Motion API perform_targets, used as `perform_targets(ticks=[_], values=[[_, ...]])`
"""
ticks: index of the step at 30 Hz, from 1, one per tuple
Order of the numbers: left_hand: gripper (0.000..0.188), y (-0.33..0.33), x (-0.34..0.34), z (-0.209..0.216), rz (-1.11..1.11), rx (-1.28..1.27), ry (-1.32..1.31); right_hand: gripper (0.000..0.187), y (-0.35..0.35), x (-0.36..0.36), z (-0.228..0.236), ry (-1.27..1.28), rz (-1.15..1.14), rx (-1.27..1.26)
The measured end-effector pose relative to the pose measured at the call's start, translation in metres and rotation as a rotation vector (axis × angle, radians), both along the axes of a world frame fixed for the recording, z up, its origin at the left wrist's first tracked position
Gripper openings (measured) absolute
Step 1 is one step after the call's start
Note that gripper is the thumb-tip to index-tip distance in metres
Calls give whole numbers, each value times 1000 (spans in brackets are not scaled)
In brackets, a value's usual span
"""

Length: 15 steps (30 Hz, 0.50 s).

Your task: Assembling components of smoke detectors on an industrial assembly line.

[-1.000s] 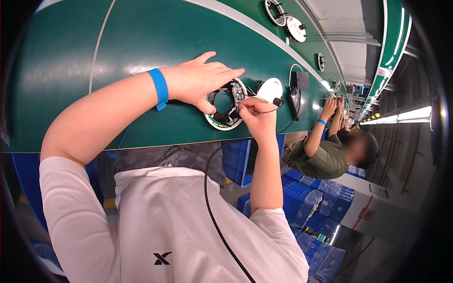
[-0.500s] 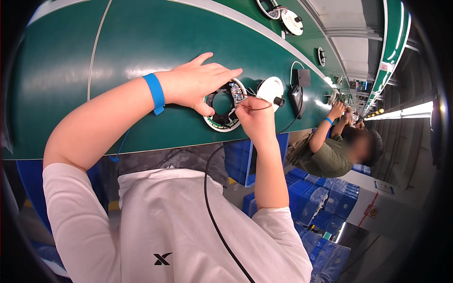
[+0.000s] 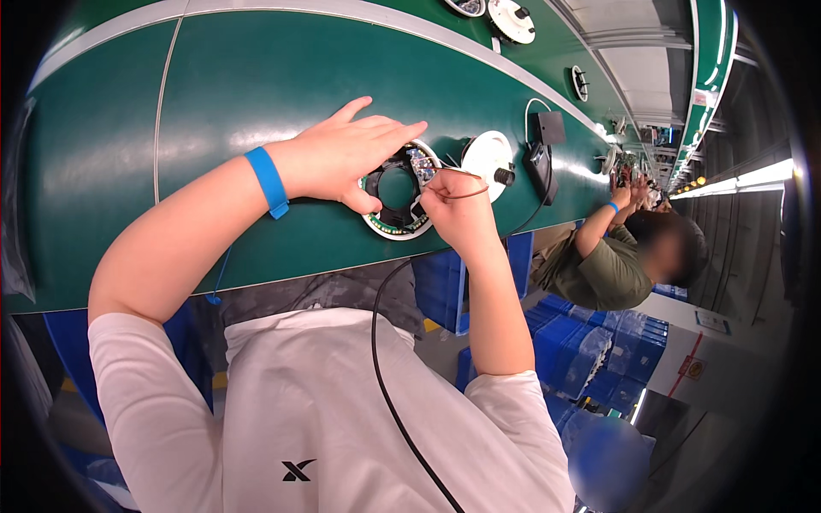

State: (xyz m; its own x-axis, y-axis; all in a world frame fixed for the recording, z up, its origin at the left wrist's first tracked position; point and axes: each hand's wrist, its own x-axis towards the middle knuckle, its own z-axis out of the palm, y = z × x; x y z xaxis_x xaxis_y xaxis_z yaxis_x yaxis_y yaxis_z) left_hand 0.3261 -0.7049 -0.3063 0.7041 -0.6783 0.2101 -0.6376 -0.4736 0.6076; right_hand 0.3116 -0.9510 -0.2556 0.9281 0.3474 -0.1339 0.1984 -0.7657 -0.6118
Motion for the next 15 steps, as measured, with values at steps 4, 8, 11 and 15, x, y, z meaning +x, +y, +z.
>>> perform_targets(ticks=[4,8,11,15], values=[[117,0,0,1,16,-11,31,8,1,3,3,37,-2,-21],[117,-1,1,3,11,2,56,7,-5,1,3,66,-23,21],[117,0,-2,-2,7,-5,16,18,-11,-7,15,81,80,-15],[116,0,-1,0,47,42,10,25,-27,-34,28,42,56,113]])
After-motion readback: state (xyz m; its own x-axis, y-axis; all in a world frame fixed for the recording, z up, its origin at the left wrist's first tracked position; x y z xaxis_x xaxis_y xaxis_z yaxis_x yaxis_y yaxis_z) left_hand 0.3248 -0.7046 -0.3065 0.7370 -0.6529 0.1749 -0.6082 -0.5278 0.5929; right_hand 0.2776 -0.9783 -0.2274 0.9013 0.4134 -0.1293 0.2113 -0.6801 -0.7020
